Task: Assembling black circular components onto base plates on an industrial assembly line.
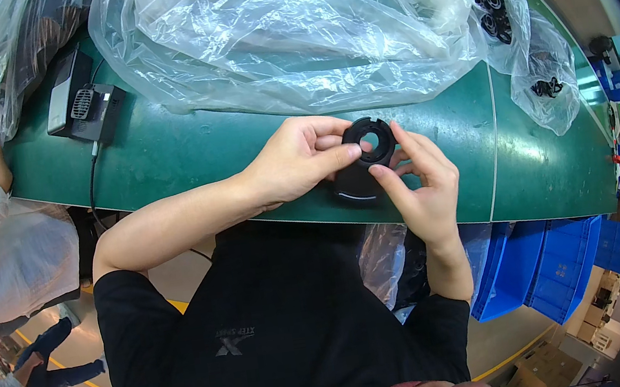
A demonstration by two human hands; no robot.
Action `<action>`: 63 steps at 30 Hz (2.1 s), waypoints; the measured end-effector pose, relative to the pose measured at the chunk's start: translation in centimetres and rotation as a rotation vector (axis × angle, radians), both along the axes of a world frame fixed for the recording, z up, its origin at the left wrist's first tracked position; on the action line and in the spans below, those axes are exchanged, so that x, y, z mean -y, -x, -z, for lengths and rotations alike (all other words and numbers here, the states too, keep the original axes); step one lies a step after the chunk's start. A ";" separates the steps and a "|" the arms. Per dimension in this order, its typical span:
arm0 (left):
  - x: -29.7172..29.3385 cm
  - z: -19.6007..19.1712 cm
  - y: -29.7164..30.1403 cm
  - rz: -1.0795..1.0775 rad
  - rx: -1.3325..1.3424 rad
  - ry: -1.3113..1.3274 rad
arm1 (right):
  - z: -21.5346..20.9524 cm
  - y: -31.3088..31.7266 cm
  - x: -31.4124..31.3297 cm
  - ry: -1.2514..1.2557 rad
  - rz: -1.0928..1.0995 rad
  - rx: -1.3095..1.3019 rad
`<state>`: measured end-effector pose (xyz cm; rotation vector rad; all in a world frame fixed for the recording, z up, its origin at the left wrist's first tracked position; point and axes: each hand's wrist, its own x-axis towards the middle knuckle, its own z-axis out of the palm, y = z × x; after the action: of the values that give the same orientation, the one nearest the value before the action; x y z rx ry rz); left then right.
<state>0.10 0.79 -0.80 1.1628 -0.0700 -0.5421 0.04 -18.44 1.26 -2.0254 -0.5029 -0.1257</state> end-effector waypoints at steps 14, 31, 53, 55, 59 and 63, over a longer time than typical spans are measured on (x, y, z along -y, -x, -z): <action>-0.2 0.1 0.1 -0.029 0.073 -0.049 | 1.4 0.3 -0.9 -0.256 0.080 -0.076; 0.0 0.3 0.1 -0.088 0.155 -0.084 | 1.8 -0.3 -0.9 -0.230 0.036 -0.036; 0.1 0.2 0.3 -0.099 0.157 -0.058 | 2.1 0.3 -0.8 -0.314 0.109 0.057; 0.0 0.1 0.3 -0.079 0.147 -0.062 | 1.9 0.3 -0.4 -0.232 0.071 0.008; 0.1 0.1 0.5 -0.068 0.162 -0.055 | 1.6 -0.1 -0.2 -0.176 -0.020 0.038; 0.1 0.2 0.5 -0.059 0.148 -0.071 | 1.4 -0.1 -0.1 -0.106 -0.060 0.013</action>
<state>-0.41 0.68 -0.96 1.2697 -0.1437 -0.4089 0.13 -18.34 -0.11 -1.9052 -0.5537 -0.1267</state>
